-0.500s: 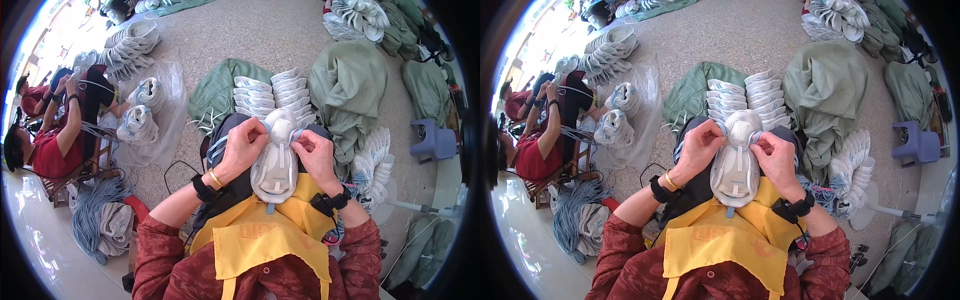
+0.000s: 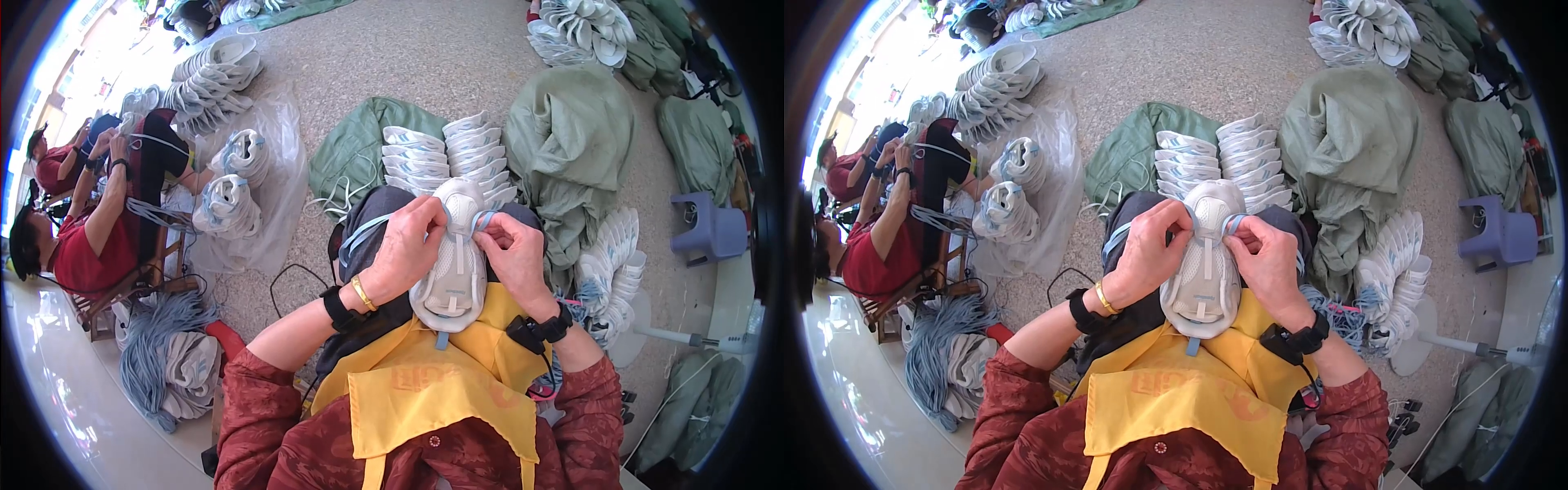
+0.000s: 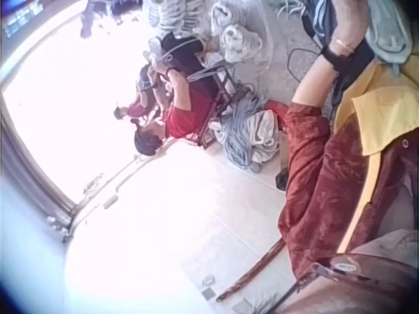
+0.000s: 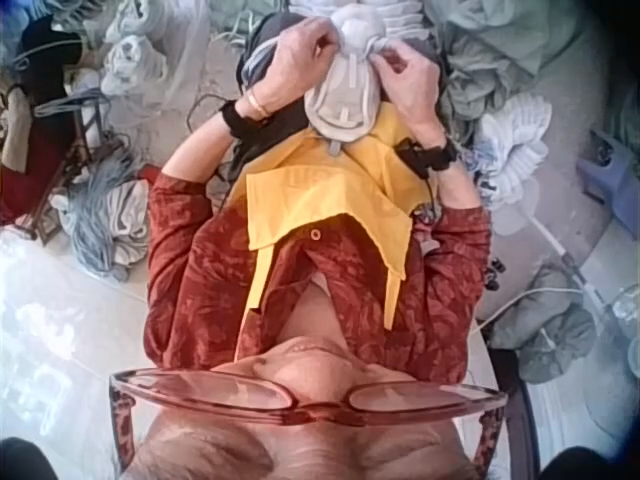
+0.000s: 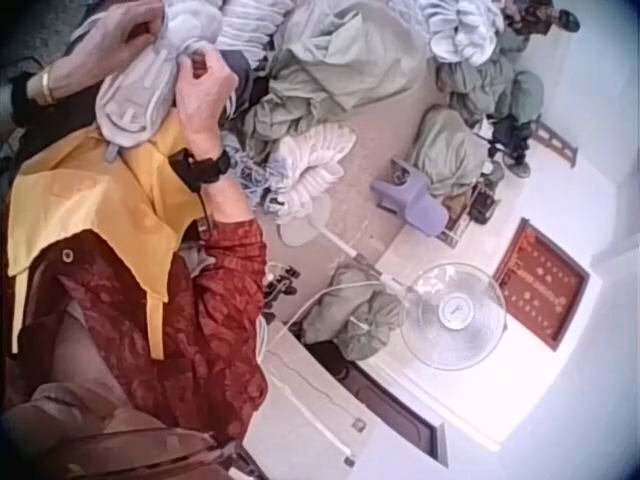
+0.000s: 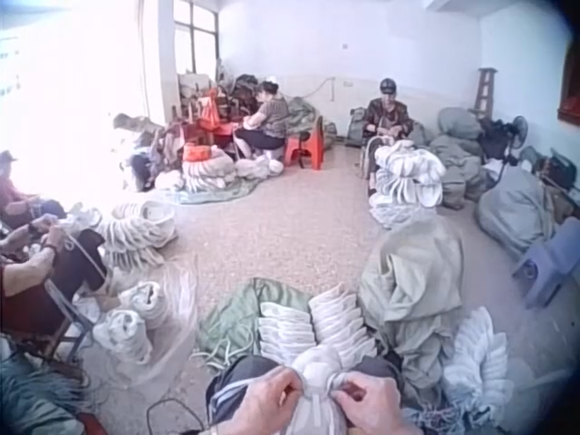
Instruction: Manually lacing blue laces into white shoe uppers for manufacturing.
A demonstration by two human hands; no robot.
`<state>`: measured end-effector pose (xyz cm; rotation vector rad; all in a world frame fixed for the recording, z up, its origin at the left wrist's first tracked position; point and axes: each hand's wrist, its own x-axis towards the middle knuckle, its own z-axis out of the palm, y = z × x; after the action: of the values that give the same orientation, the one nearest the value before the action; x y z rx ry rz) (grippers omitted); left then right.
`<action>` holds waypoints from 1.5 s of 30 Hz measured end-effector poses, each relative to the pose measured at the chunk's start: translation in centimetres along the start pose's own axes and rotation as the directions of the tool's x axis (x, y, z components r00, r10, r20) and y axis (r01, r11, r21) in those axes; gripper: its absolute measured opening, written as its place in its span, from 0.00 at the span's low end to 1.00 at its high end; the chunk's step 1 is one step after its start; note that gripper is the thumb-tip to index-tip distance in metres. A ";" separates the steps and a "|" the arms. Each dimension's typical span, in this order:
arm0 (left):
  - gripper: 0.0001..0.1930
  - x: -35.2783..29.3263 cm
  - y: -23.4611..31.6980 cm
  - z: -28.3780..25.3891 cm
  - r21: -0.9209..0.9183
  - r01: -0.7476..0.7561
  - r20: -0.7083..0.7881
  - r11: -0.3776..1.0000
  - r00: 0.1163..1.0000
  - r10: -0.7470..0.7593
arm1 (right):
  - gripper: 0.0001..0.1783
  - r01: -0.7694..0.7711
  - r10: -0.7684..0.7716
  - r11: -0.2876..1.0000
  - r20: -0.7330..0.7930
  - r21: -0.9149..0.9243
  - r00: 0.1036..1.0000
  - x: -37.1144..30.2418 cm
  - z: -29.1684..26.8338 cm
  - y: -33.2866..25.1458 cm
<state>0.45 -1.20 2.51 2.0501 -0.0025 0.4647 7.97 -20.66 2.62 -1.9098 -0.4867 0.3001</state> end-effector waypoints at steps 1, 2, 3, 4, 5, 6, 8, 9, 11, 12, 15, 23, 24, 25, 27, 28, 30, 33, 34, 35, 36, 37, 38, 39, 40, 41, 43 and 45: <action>0.07 0.0 -0.1 0.0 -0.002 0.015 -0.008 1.000 1.000 -0.015 | 0.08 0.010 -0.010 1.000 0.008 -0.001 1.000 0.1 0.0 -0.1; 0.08 0.1 -0.1 0.0 -0.004 0.030 -0.017 1.000 0.999 -0.030 | 0.08 0.021 -0.021 1.000 0.015 -0.002 1.000 0.2 0.0 -0.1; 0.08 0.0 -0.3 0.1 -0.003 0.030 -0.015 1.000 0.999 -0.030 | 0.08 0.020 -0.020 1.000 0.014 -0.001 1.000 0.3 -0.1 0.0; 0.08 -0.1 -0.4 0.1 -0.044 0.088 -0.025 0.995 0.996 -0.089 | 0.08 0.012 -0.012 1.000 0.023 -0.004 1.000 0.3 -0.1 0.1; 0.09 -0.2 -0.6 0.2 -0.086 0.144 -0.032 0.986 0.989 -0.147 | 0.08 0.004 -0.004 1.000 0.031 -0.008 1.000 0.4 -0.2 0.2; 0.09 -0.2 -0.6 0.2 -0.086 0.143 -0.031 0.986 0.989 -0.146 | 0.08 0.005 -0.004 1.000 0.030 -0.008 1.000 0.4 -0.2 0.3; 0.10 -0.3 -0.7 0.3 -0.114 0.204 -0.020 0.972 0.978 -0.208 | 0.07 -0.007 0.008 1.000 0.033 -0.010 0.999 0.5 -0.4 0.4; 0.10 -0.3 -0.7 0.3 -0.113 0.204 -0.020 0.973 0.978 -0.207 | 0.07 -0.006 0.007 1.000 0.032 -0.008 0.999 0.5 -0.4 0.2; 0.10 -0.5 -0.9 0.3 -0.114 0.218 -0.024 0.969 0.975 -0.222 | 0.07 0.014 -0.014 0.997 0.010 -0.071 1.000 0.6 -0.4 -0.1; 0.10 -0.6 -1.0 0.4 -0.113 0.216 -0.023 0.970 0.975 -0.220 | 0.07 0.015 -0.015 0.997 0.009 -0.070 1.000 0.6 -0.4 -0.2; 0.09 -0.7 -1.4 0.4 -0.114 0.214 -0.034 0.970 0.975 -0.219 | 0.08 -0.008 0.009 0.997 0.007 -0.074 1.000 0.7 -0.4 -0.2; 0.10 -0.5 -1.1 0.6 -0.109 0.233 -0.034 0.966 0.971 -0.237 | 0.06 0.014 -0.014 1.000 0.008 -0.007 1.000 0.4 -0.2 0.3; 0.10 -0.5 -0.8 0.5 -0.109 0.233 -0.033 0.966 0.971 -0.237 | 0.06 0.014 -0.014 1.000 0.007 -0.007 1.000 0.4 -0.2 0.3; 0.11 -0.4 -0.5 0.6 -0.094 0.222 -0.056 0.970 0.972 -0.228 | 0.05 0.008 -0.008 1.000 0.011 -0.010 1.000 0.4 -0.2 0.2; 0.11 -0.3 -0.2 0.5 -0.080 0.211 -0.079 0.974 0.973 -0.217 | 0.05 0.002 -0.002 1.000 0.014 -0.013 1.000 0.3 -0.2 0.0; 0.10 -0.3 0.0 0.5 -0.065 0.194 -0.084 0.979 0.976 -0.199 | 0.05 0.042 -0.041 0.999 0.015 -0.034 0.999 0.3 -0.2 0.0; 0.10 -0.4 0.0 0.5 -0.051 0.176 -0.088 0.983 0.980 -0.179 | 0.04 0.082 -0.081 0.995 0.016 -0.055 0.997 0.2 -0.2 -0.1; 0.07 -0.6 -0.3 0.6 -0.020 0.193 -0.066 0.981 0.979 -0.194 | 0.04 0.125 -0.125 0.987 0.012 -0.100 0.992 0.2 -0.2 -0.2; 0.06 -0.7 -0.4 0.6 -0.030 0.200 -0.060 0.979 0.978 -0.201 | 0.04 0.144 -0.144 0.982 0.008 -0.121 0.989 0.1 -0.2 -0.3; 0.06 -0.8 -0.6 0.7 -0.041 0.207 -0.054 0.978 0.977 -0.209 | 0.04 0.163 -0.164 0.976 0.004 -0.142 0.986 0.1 -0.2 -0.3; 0.06 -0.8 -0.4 0.7 -0.040 0.204 -0.054 0.978 0.977 -0.206 | 0.04 0.164 -0.166 0.976 0.002 -0.142 0.986 0.1 -0.2 -0.3; 0.06 -0.9 -0.3 0.7 -0.034 0.188 -0.059 0.982 0.980 -0.189 | 0.04 0.180 -0.181 0.969 0.010 -0.172 0.984 0.0 -0.2 -0.2; 0.06 -1.0 -0.2 0.7 -0.029 0.171 -0.064 0.985 0.983 -0.173 | 0.04 0.194 -0.195 0.960 0.018 -0.202 0.981 0.0 -0.3 -0.2; 0.06 -1.1 -0.2 0.7 -0.029 0.170 -0.064 0.985 0.983 -0.171 | 0.04 0.196 -0.196 0.959 0.017 -0.202 0.980 -0.1 -0.3 -0.3; 0.05 -1.1 -0.3 0.7 -0.038 0.170 -0.067 0.985 0.983 -0.172 | 0.04 0.217 -0.217 0.950 0.024 -0.226 0.976 -0.1 -0.3 -0.5; 0.05 -1.2 -0.3 0.7 -0.047 0.170 -0.069 0.984 0.982 -0.173 | 0.04 0.237 -0.237 0.939 0.031 -0.250 0.971 -0.1 -0.3 -0.6; 0.05 -1.2 -0.4 0.8 -0.050 0.168 -0.069 0.985 0.983 -0.171 | 0.05 0.228 -0.227 0.948 0.026 -0.222 0.973 -0.3 -0.4 -0.7; 0.05 -1.3 -0.3 0.8 -0.053 0.165 -0.069 0.985 0.983 -0.169 | 0.05 0.217 -0.217 0.957 0.022 -0.195 0.976 -0.5 -0.6 -0.7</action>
<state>-0.45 -1.95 1.44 1.9668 0.1995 0.4305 7.60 -21.16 3.45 -2.0238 -0.7433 0.1105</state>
